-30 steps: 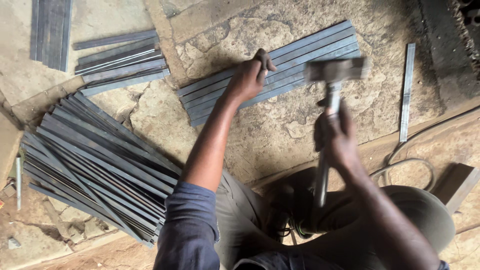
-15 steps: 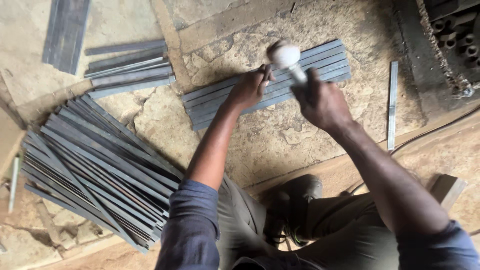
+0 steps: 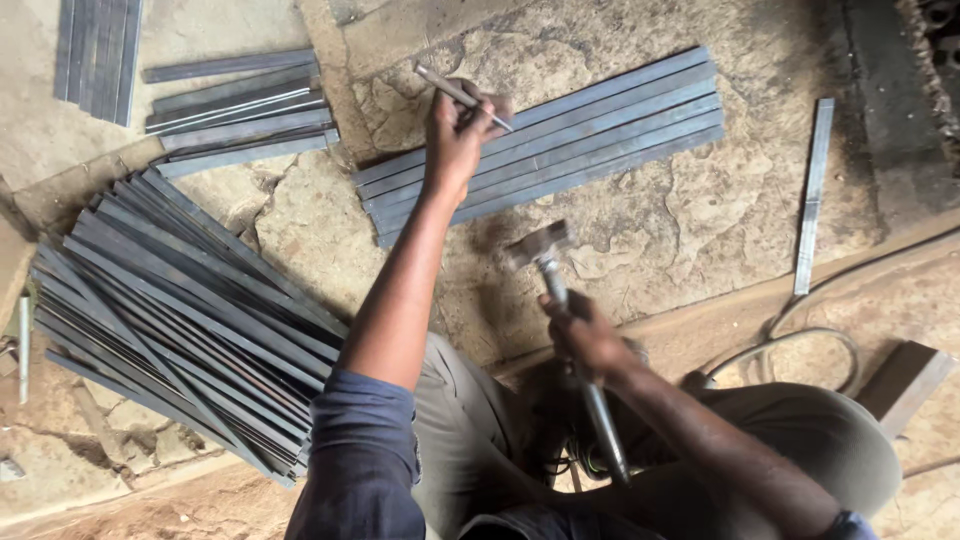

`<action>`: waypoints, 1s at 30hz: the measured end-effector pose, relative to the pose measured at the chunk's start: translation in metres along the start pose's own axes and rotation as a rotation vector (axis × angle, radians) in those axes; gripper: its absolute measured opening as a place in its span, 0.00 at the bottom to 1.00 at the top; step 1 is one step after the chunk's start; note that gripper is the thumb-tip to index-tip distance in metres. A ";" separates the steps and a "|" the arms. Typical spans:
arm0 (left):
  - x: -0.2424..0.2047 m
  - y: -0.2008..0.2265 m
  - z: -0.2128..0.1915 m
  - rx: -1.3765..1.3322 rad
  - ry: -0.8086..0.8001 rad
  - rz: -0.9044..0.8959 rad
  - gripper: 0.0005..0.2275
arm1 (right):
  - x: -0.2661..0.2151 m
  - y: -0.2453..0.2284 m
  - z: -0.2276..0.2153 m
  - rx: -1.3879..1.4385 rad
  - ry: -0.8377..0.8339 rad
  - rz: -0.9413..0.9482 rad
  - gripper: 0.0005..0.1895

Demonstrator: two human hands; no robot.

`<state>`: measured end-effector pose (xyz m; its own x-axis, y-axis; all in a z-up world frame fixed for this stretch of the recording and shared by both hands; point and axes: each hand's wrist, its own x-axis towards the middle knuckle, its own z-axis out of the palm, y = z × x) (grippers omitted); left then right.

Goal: The person sits on the floor and uses a hammer and a metal punch to mark a stack of metal rods. They align the rods, place the punch at specific intervals, and strike it to create indentations on the metal surface.

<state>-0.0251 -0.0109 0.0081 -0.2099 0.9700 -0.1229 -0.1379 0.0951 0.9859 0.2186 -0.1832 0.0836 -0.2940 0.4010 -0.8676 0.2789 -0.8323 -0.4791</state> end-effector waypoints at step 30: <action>-0.006 -0.034 0.013 0.163 -0.256 -0.118 0.10 | 0.025 0.021 0.003 -0.077 -0.099 -0.019 0.21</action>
<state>-0.0070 -0.0169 -0.0230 0.0509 0.9729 -0.2255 0.0144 0.2250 0.9743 0.2140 -0.1918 0.0526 -0.3878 0.3732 -0.8428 0.3409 -0.7915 -0.5073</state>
